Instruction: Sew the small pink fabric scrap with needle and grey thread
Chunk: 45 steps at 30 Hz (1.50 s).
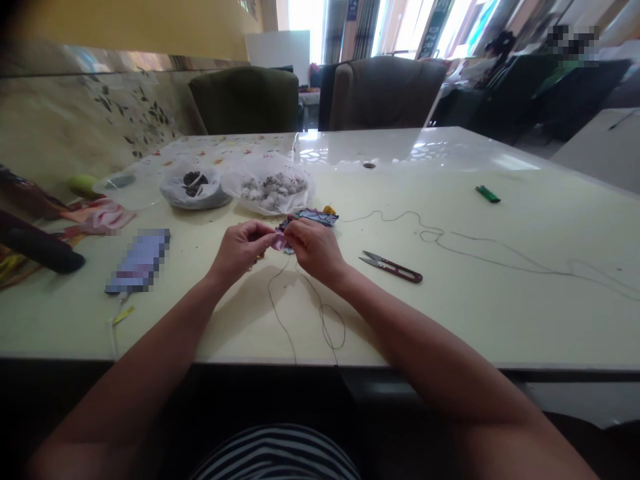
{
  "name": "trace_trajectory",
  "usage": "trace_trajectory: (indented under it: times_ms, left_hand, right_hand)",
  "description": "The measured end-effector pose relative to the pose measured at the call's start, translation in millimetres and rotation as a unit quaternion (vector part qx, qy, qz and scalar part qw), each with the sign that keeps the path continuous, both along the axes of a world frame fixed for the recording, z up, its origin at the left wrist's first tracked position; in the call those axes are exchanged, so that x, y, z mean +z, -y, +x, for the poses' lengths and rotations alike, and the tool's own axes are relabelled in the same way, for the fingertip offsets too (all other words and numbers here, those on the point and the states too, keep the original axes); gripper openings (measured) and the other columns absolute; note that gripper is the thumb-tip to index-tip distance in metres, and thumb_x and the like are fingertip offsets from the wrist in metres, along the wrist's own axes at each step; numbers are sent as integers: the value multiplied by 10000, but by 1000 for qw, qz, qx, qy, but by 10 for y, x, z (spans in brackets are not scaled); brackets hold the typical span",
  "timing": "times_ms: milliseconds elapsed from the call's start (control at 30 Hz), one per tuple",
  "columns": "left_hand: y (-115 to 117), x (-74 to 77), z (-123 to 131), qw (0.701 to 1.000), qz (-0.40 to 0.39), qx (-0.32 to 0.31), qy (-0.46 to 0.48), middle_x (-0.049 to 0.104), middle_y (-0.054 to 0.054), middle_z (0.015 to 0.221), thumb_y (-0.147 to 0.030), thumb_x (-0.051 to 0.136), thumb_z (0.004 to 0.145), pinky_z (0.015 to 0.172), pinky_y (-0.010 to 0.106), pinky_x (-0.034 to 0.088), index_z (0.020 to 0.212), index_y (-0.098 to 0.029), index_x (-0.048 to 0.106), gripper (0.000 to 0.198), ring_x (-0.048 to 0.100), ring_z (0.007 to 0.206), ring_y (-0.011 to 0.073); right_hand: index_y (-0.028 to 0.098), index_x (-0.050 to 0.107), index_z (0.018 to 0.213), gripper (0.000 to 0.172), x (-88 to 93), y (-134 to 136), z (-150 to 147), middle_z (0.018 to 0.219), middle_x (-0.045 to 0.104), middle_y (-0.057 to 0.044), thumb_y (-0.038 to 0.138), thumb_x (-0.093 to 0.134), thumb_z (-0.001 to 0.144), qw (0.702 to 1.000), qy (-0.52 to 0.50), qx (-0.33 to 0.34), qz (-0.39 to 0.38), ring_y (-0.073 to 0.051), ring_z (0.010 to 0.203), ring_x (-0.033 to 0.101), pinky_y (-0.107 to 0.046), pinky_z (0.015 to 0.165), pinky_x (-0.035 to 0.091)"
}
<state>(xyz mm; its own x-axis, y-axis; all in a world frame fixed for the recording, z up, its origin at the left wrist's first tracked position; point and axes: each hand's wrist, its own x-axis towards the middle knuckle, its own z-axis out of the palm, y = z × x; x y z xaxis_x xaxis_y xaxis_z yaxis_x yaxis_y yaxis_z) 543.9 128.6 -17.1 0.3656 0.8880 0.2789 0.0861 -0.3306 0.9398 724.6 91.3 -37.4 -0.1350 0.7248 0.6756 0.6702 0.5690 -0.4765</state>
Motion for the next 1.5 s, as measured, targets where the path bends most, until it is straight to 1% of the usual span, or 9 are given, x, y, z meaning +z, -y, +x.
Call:
trace_trajectory:
  times_ms: [233,433,667,767,900,1067,1200,1333,1500]
  left_hand:
    - [-8,-87,32,1000,10,17,14,711,38,683,-414,808,762,481,212,450,766,-152,701,283,552,549,102]
    - [7,-182,69,995,86,42,-12,734,50,728,-360,760,802,528,225,472,771,-165,713,203,624,632,137]
    - [16,-159,65,986,125,111,-14,704,34,741,-351,745,823,593,237,476,770,-172,708,191,607,669,136]
    - [23,-141,63,980,144,135,-25,686,29,741,-330,737,837,627,251,473,756,-175,704,178,589,674,137]
    - [71,-143,83,966,224,113,-64,686,35,786,-254,711,857,715,281,492,763,-193,723,113,613,727,157]
    - [83,-90,52,956,264,102,-74,679,41,808,-274,708,879,737,288,496,804,-193,744,117,613,730,159]
    - [67,-23,10,961,267,35,-62,662,42,813,-306,717,887,680,274,479,816,-187,755,143,597,717,148]
    - [67,-6,7,959,273,-48,-60,637,38,815,-253,702,891,672,263,475,809,-184,752,118,590,722,136]
    - [50,-20,12,964,251,-54,-64,607,39,809,-236,701,872,641,264,462,802,-183,736,95,569,704,134]
  right_hand:
    - [193,596,797,177,-47,5,-45,753,650,-33,209,538,964,999,5,-19,42,-158,691,577,-274,669,412]
    - [191,578,776,193,-71,48,-95,711,636,-27,198,522,960,998,26,-46,32,-151,647,557,-275,635,366]
    - [188,585,822,134,-42,30,-93,701,618,-11,206,548,950,998,-17,-30,47,-134,598,515,-267,612,362]
    - [201,557,793,135,-34,49,-97,684,605,-9,184,535,925,999,-18,-39,29,-135,584,498,-270,600,352]
    - [210,552,771,149,-23,98,-122,640,578,0,219,543,919,998,-24,-50,-14,-135,554,467,-281,586,334]
    - [199,608,787,171,124,78,-43,704,626,-11,291,583,929,993,-107,-10,-53,-137,634,513,-279,629,388]
    - [170,653,780,234,260,25,89,719,638,-14,375,655,894,955,-242,53,-164,-131,678,539,-277,655,416]
    - [148,661,768,297,267,8,163,692,654,-21,424,723,856,879,-293,183,-327,-112,651,548,-259,633,416]
    - [146,665,834,294,199,-9,171,729,686,-31,410,794,818,836,-324,237,-374,-117,676,609,-254,644,457]
